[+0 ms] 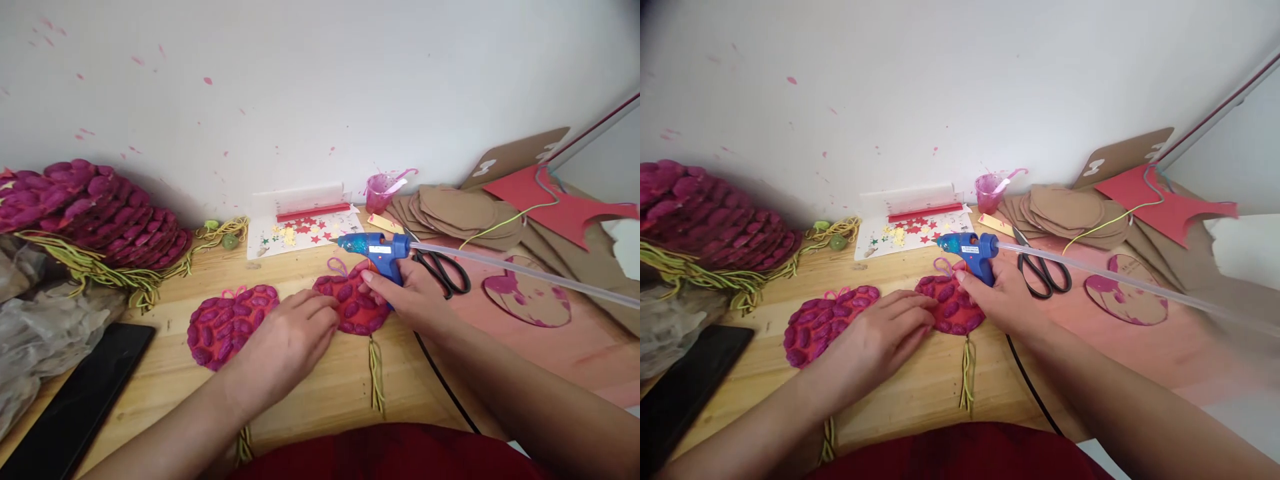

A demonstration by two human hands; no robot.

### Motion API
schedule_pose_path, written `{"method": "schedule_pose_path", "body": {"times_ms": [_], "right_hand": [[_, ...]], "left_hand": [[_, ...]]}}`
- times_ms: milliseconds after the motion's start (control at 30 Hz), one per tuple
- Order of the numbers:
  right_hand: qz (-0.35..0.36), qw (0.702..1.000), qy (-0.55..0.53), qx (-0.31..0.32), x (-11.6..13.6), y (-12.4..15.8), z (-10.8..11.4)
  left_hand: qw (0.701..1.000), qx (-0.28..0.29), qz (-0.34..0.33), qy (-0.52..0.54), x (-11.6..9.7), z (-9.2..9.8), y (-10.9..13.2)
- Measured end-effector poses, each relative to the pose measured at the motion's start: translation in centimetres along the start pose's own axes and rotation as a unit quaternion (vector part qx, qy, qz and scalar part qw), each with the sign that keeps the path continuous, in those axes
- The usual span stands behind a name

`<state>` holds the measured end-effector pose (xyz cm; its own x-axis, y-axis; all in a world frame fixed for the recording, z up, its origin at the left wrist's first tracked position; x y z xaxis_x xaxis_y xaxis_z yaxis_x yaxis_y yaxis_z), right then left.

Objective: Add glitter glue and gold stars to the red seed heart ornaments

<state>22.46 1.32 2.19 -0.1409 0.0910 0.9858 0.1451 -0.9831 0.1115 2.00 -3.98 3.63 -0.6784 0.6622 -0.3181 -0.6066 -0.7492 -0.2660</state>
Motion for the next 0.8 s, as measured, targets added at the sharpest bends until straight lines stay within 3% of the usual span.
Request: {"method": "schedule_pose_path", "body": {"times_ms": [133,267,500,633,800], "right_hand": [[-0.031,0.998,-0.031,0.051,0.3,0.5,-0.2],[-0.051,0.995,0.014,0.081,0.5,0.9,0.0],[0.083,0.978,0.148,0.118,2.8,2.1,0.9],[0.076,0.963,0.211,0.147,3.1,2.7,1.3],[0.061,0.965,0.211,0.146,2.7,2.8,1.3]], "left_hand": [[0.999,0.017,-0.013,-0.037,-0.9,-0.6,0.8],[0.997,0.018,-0.042,-0.061,-1.1,-0.8,1.8],[0.993,0.006,-0.087,-0.084,-1.2,-0.7,2.3],[0.994,0.007,-0.082,-0.069,-1.1,-0.7,2.3],[0.995,0.009,-0.081,-0.064,-1.2,-0.7,2.4]]}}
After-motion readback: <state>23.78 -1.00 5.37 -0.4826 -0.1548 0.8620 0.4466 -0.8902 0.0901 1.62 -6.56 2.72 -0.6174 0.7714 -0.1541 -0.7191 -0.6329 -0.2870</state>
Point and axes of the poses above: each hand's wrist, its own y-axis away from the middle knuckle, its own z-axis out of the back of the hand, x = y × z, the point moved 2 cm from there along -y, towards the middle knuckle, and after that the axes turned 5 degrees about -y, right-handed, at the moved point
